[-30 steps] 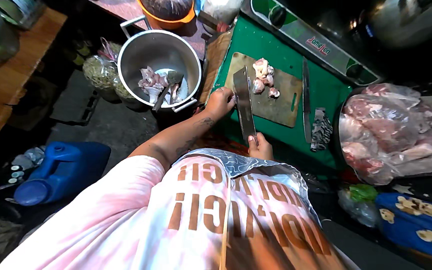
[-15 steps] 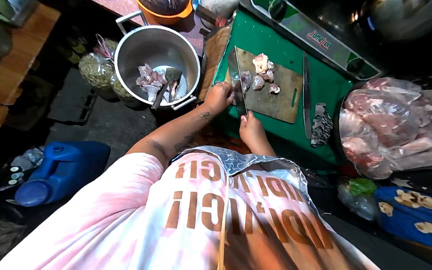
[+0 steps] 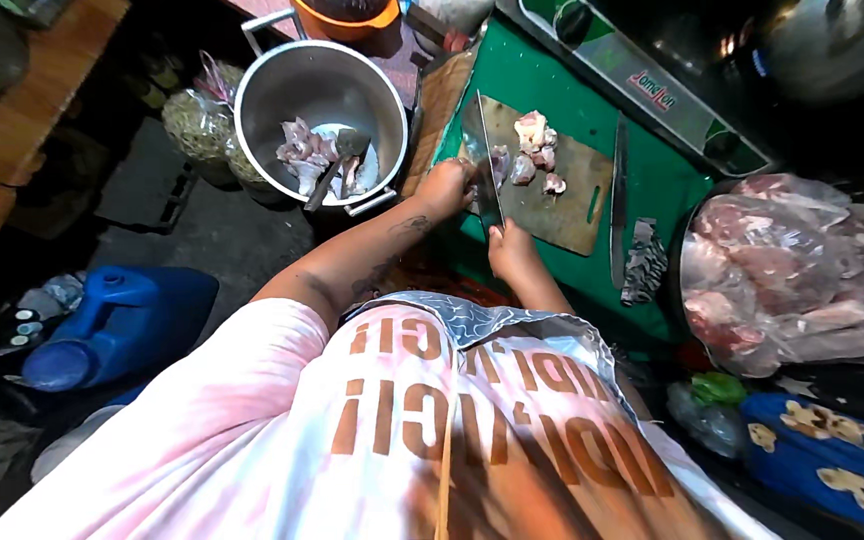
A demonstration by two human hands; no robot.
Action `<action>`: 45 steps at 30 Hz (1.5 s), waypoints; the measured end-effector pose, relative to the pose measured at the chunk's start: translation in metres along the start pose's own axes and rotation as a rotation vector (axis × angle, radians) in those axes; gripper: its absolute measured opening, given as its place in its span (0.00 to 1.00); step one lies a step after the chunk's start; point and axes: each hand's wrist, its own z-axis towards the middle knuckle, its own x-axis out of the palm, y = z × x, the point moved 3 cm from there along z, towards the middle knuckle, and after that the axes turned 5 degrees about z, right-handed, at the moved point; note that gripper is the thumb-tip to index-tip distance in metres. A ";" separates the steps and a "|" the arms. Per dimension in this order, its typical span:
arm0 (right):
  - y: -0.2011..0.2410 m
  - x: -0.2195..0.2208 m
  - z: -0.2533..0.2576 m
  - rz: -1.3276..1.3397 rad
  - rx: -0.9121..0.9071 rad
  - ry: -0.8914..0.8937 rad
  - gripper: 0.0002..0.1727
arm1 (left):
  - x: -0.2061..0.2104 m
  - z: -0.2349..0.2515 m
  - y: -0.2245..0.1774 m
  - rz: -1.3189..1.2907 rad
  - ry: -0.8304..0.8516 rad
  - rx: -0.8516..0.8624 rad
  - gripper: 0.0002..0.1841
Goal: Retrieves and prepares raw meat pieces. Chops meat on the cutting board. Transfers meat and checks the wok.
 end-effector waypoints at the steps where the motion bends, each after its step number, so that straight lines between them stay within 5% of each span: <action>1: 0.010 -0.001 0.012 0.003 0.010 0.006 0.23 | 0.000 0.000 -0.001 0.008 0.003 -0.002 0.08; 10: 0.011 -0.008 0.030 0.092 0.018 0.033 0.24 | -0.002 0.001 -0.005 -0.038 -0.019 -0.153 0.09; 18: -0.029 -0.027 0.020 0.437 0.038 0.166 0.21 | -0.029 0.004 0.015 -0.382 -0.209 -0.587 0.13; 23: -0.062 -0.068 0.006 0.622 0.024 0.041 0.19 | -0.052 0.057 -0.011 -0.328 -0.243 -0.425 0.12; 28: -0.098 -0.093 0.001 0.742 0.082 -0.124 0.18 | -0.039 0.105 -0.038 -0.185 0.105 -0.199 0.20; 31: -0.121 -0.098 -0.006 0.739 0.114 -0.154 0.18 | -0.037 0.090 -0.046 -0.004 0.122 -0.112 0.15; 35: -0.136 -0.097 -0.021 0.697 0.147 -0.141 0.18 | -0.003 0.043 -0.051 0.152 0.228 -0.073 0.27; 40: -0.136 -0.092 -0.029 0.669 0.166 -0.134 0.18 | 0.010 0.013 -0.047 -0.030 0.026 -0.103 0.16; 45: -0.131 -0.092 -0.031 0.657 0.124 -0.115 0.17 | -0.063 -0.021 -0.017 0.014 -0.325 -0.271 0.13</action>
